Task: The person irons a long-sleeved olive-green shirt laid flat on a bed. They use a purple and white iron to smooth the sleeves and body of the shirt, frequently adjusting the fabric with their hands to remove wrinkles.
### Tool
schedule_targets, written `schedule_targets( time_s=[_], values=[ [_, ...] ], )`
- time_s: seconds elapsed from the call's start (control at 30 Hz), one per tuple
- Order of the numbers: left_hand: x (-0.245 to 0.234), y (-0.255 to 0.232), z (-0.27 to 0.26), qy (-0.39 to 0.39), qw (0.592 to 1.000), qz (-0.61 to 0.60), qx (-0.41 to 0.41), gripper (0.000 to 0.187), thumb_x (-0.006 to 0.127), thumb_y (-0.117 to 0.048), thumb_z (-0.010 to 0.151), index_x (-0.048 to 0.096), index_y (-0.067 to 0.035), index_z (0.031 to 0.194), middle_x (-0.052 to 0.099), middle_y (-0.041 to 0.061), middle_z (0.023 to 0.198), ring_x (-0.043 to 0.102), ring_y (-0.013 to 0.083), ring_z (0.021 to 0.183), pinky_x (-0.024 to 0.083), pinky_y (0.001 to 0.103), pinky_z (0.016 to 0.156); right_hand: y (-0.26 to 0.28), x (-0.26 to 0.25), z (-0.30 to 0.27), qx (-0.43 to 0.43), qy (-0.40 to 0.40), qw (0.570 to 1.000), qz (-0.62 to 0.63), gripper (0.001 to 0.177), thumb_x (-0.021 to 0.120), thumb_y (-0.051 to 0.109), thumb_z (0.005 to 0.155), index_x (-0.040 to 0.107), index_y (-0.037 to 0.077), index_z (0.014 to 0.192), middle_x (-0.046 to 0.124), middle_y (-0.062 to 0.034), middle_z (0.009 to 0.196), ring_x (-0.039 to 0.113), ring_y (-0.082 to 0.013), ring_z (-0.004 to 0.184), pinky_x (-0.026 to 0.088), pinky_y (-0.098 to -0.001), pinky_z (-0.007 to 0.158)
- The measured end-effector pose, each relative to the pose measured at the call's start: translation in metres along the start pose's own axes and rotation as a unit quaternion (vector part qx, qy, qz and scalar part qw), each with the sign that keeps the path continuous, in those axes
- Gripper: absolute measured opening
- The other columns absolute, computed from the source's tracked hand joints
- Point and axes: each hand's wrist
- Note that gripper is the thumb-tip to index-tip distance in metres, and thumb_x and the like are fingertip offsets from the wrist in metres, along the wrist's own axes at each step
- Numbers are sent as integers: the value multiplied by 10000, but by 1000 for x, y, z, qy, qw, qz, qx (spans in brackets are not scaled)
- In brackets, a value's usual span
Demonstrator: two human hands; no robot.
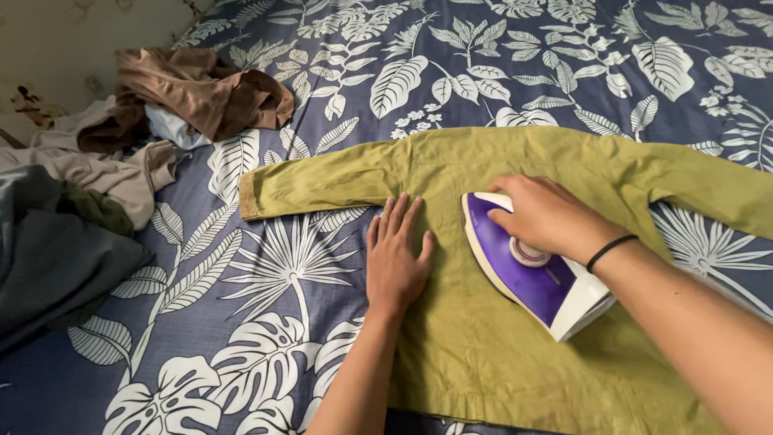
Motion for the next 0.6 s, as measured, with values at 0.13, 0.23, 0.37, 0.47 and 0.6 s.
schedule_targets(
  time_s=[0.13, 0.23, 0.37, 0.47, 0.6],
  values=[
    [0, 3, 0, -6, 1000, -18, -4, 575, 611, -273, 938, 515, -125, 1485, 456, 100, 1584, 342, 279, 1511, 224, 452, 1226, 8, -4, 6, 2, 5, 1000, 17, 464, 714, 304, 842, 673, 124, 1268, 727, -193, 1155, 697, -356, 1093, 534, -440, 937],
    [2, 6, -2, -26, 999, -38, -8, 564, 610, -211, 928, 521, -98, 1472, 464, 120, 1581, 365, 295, 1501, 244, 451, 1227, 13, -5, 4, 33, 66, 995, 60, 382, 640, 336, 914, 692, 185, 1261, 774, -149, 1100, 744, -313, 1022, 565, -432, 912],
    [2, 9, -4, -57, 997, -47, -26, 553, 608, -120, 888, 552, -71, 1435, 496, 131, 1547, 430, 320, 1431, 299, 440, 1198, 28, 12, 1, 40, 1, 998, 47, 358, 566, 309, 957, 690, 166, 1260, 759, -188, 1100, 707, -394, 1013, 557, -479, 890],
    [2, 9, -5, -68, 997, -26, -19, 533, 599, -80, 893, 570, -68, 1425, 516, 119, 1519, 464, 330, 1364, 323, 458, 1152, 34, 16, 4, 37, -39, 998, 30, 351, 573, 325, 952, 698, 166, 1238, 739, -192, 1112, 687, -426, 1041, 540, -497, 895],
    [0, 7, -5, -54, 998, -34, -19, 507, 577, -46, 903, 587, -73, 1409, 551, 83, 1490, 493, 324, 1315, 365, 449, 1096, 45, 19, 18, 30, -74, 997, 21, 342, 584, 324, 948, 712, 164, 1221, 737, -207, 1087, 690, -434, 1026, 537, -513, 898]
  ],
)
Point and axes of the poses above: each hand's wrist, its own z-axis towards the middle knuckle, its own x-axis out of the palm, y = z × x
